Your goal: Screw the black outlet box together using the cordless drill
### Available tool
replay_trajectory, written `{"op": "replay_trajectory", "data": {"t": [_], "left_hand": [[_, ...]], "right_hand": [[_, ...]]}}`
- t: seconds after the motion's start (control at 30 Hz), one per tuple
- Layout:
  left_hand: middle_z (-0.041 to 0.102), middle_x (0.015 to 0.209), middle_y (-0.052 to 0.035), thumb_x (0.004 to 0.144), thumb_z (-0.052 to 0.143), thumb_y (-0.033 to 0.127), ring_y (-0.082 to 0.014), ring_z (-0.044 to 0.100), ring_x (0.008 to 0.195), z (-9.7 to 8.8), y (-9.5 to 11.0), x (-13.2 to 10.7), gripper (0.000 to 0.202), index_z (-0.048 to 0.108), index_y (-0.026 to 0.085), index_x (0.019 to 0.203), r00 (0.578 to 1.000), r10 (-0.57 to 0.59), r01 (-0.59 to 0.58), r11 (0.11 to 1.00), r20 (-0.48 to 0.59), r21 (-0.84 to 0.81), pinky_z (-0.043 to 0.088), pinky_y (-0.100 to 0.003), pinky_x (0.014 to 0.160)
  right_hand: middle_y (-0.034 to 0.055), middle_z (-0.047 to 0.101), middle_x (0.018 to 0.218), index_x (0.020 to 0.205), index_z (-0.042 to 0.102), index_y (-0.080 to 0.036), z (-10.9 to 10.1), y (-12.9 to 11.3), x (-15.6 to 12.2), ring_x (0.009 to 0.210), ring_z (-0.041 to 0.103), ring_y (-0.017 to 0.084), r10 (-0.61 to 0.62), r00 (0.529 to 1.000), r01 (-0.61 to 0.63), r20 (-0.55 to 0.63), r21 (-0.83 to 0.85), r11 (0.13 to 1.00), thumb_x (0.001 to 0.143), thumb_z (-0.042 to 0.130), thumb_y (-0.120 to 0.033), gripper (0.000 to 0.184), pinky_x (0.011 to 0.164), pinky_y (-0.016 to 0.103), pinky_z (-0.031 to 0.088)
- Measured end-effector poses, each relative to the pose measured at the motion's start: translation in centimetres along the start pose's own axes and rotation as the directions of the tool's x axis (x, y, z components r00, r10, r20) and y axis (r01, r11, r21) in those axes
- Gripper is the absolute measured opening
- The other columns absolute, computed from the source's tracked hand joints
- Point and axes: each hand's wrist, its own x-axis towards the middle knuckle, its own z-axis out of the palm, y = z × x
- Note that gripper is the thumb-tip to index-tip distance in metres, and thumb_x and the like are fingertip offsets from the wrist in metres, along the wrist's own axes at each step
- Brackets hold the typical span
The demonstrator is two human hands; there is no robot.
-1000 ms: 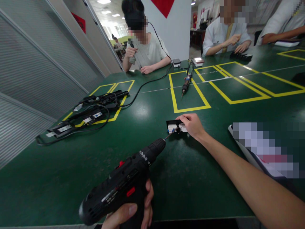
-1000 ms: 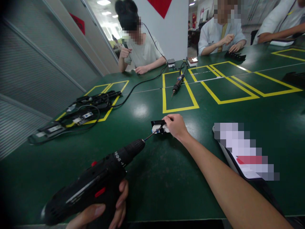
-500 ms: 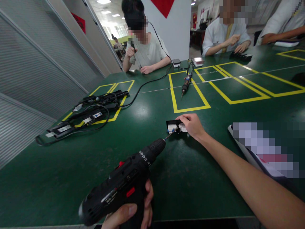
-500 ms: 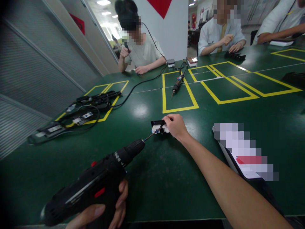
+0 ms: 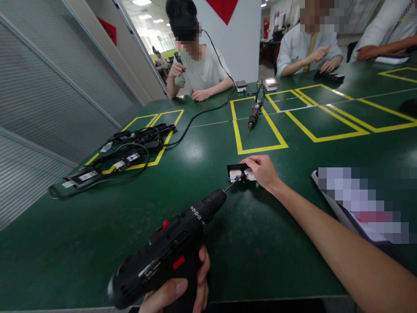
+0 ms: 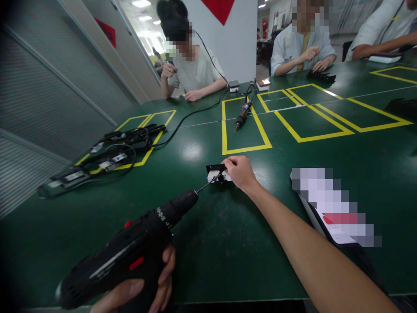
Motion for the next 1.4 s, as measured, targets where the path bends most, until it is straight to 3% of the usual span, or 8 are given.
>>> {"op": "replay_trajectory", "data": {"t": [1.4], "left_hand": [[0.053, 0.085, -0.0050, 0.082, 0.055, 0.036, -0.0131, 0.060, 0.049, -0.19, -0.22, -0.04, 0.035, 0.049, 0.015, 0.109, 1.000, -0.002, 0.002, 1.000, 0.001, -0.013, 0.048, -0.032, 0.055]], "right_hand": [[0.0018, 0.068, 0.083, 0.088, 0.066, -0.013, 0.10, 0.32, 0.16, 0.076, 0.066, 0.016, 0.004, 1.000, -0.004, 0.001, -0.004, 1.000, 0.094, 0.054, -0.033, 0.024, 0.071, 0.034, 0.054]]}}
